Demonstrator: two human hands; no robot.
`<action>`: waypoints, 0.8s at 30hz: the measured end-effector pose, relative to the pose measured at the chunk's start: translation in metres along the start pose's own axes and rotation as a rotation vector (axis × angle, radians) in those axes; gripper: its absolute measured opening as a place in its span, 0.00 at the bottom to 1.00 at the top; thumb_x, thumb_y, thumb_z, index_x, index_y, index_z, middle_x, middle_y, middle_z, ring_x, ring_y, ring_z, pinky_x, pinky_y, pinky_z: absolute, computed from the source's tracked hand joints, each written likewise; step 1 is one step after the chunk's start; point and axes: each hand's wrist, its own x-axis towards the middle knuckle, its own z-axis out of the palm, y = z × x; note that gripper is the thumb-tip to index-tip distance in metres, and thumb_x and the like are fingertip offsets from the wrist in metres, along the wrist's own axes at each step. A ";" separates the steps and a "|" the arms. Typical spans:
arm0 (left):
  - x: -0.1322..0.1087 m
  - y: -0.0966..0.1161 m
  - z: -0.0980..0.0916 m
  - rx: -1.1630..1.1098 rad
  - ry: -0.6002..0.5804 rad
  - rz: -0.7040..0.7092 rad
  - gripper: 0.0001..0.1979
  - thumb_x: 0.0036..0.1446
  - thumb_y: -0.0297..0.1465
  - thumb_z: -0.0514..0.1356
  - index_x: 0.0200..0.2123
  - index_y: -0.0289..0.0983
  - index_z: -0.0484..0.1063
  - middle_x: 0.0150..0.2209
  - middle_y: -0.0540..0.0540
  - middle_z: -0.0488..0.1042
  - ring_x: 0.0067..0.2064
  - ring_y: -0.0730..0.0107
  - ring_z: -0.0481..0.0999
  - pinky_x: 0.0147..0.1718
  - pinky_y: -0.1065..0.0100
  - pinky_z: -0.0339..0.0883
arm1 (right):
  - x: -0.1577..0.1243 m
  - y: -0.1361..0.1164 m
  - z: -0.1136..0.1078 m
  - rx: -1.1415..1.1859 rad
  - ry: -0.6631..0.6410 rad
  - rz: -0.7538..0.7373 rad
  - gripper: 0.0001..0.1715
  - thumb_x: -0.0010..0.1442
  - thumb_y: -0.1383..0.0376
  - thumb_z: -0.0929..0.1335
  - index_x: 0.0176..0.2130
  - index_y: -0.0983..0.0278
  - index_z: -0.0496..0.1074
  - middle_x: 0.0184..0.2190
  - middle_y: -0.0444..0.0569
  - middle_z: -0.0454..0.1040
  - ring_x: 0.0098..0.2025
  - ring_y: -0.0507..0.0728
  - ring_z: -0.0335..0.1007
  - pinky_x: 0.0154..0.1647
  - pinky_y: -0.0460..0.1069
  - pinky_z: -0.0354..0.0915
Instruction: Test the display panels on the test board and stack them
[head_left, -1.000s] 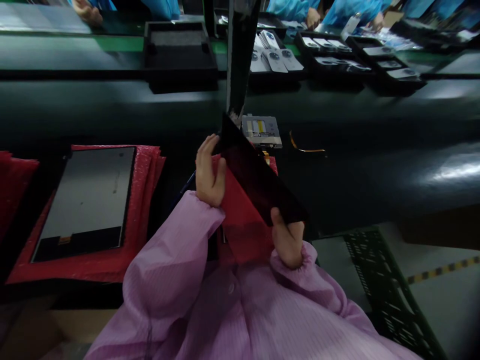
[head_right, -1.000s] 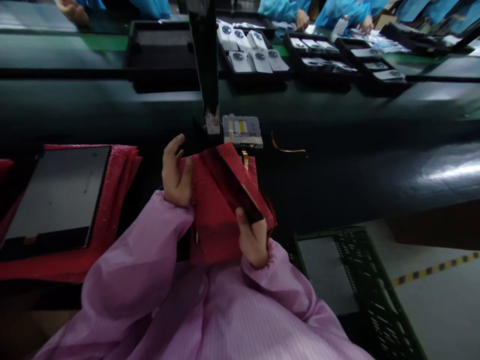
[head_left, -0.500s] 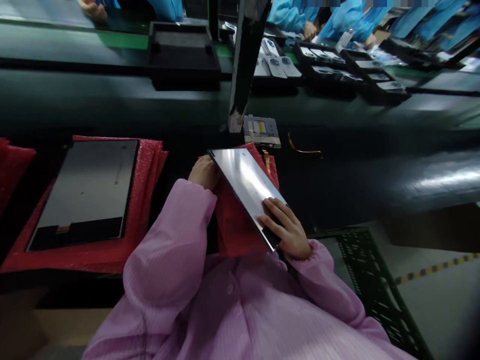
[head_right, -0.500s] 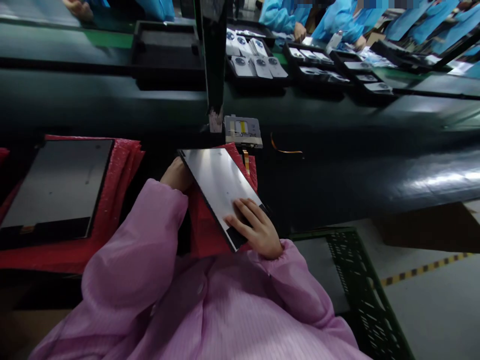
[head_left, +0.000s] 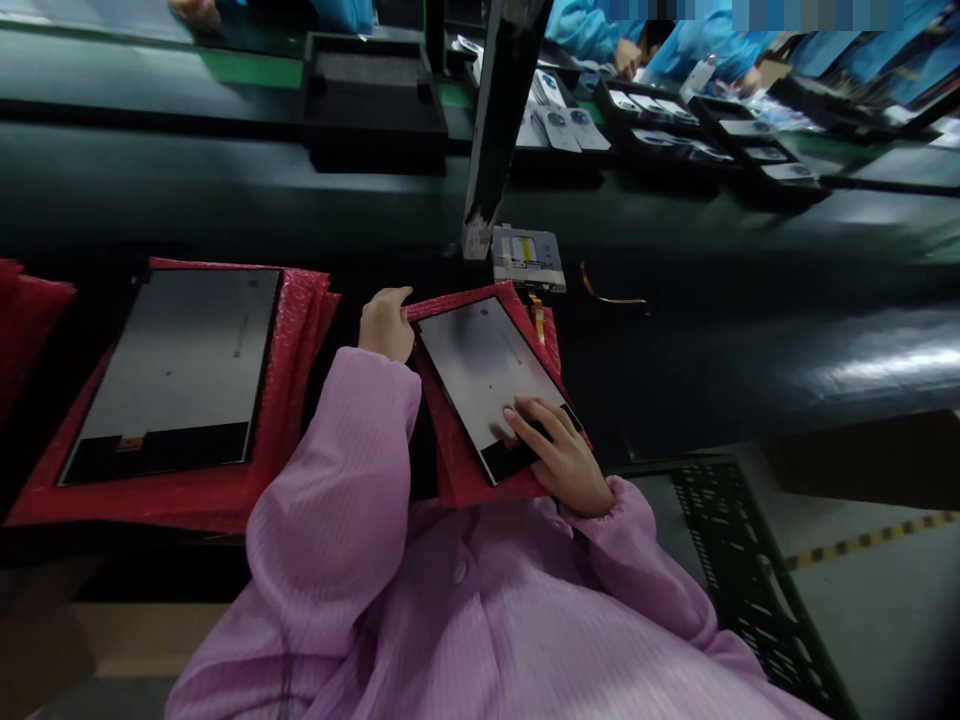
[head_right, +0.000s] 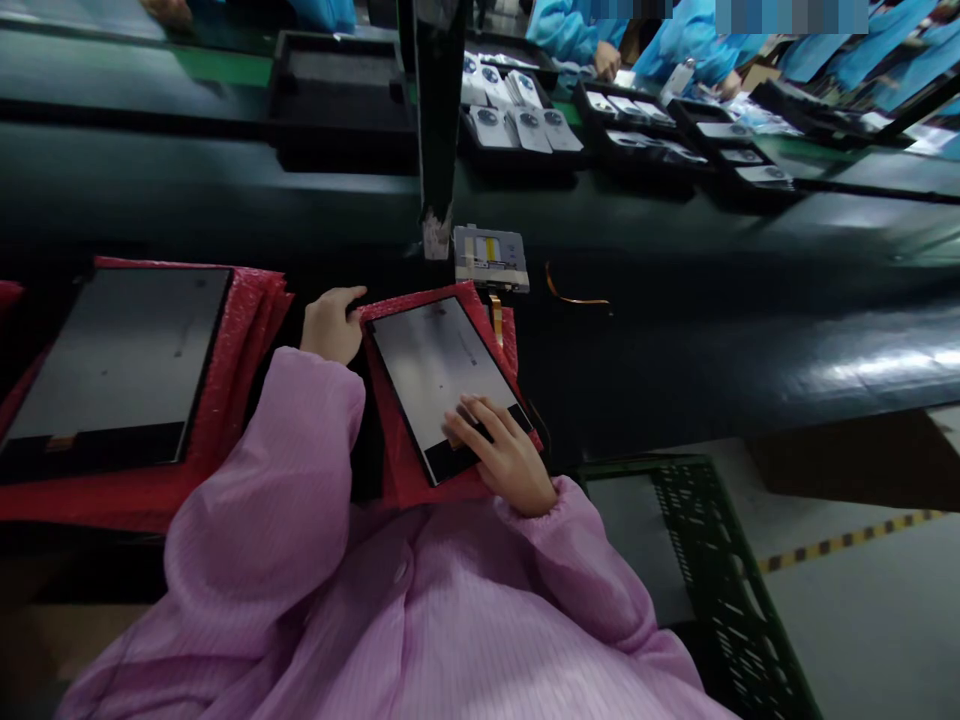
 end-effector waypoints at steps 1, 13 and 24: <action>0.000 0.001 0.001 0.005 0.011 0.003 0.23 0.56 0.19 0.50 0.53 0.32 0.73 0.53 0.38 0.76 0.55 0.57 0.75 0.60 0.52 0.66 | 0.001 0.000 -0.001 0.026 0.016 0.005 0.41 0.63 0.77 0.60 0.70 0.55 0.50 0.61 0.56 0.65 0.64 0.62 0.59 0.61 0.61 0.66; -0.007 0.018 -0.003 0.027 0.002 0.028 0.20 0.59 0.20 0.49 0.49 0.31 0.75 0.50 0.38 0.77 0.52 0.57 0.76 0.56 0.55 0.68 | 0.000 0.003 -0.033 0.132 -0.111 0.358 0.35 0.65 0.52 0.66 0.65 0.59 0.56 0.58 0.55 0.67 0.60 0.64 0.61 0.61 0.63 0.63; -0.167 0.053 -0.013 -0.023 -0.058 0.049 0.14 0.65 0.31 0.53 0.51 0.40 0.70 0.50 0.39 0.74 0.52 0.56 0.74 0.52 0.51 0.73 | -0.013 0.030 -0.018 0.170 0.028 0.756 0.26 0.65 0.55 0.63 0.57 0.65 0.70 0.38 0.53 0.74 0.38 0.60 0.71 0.44 0.57 0.69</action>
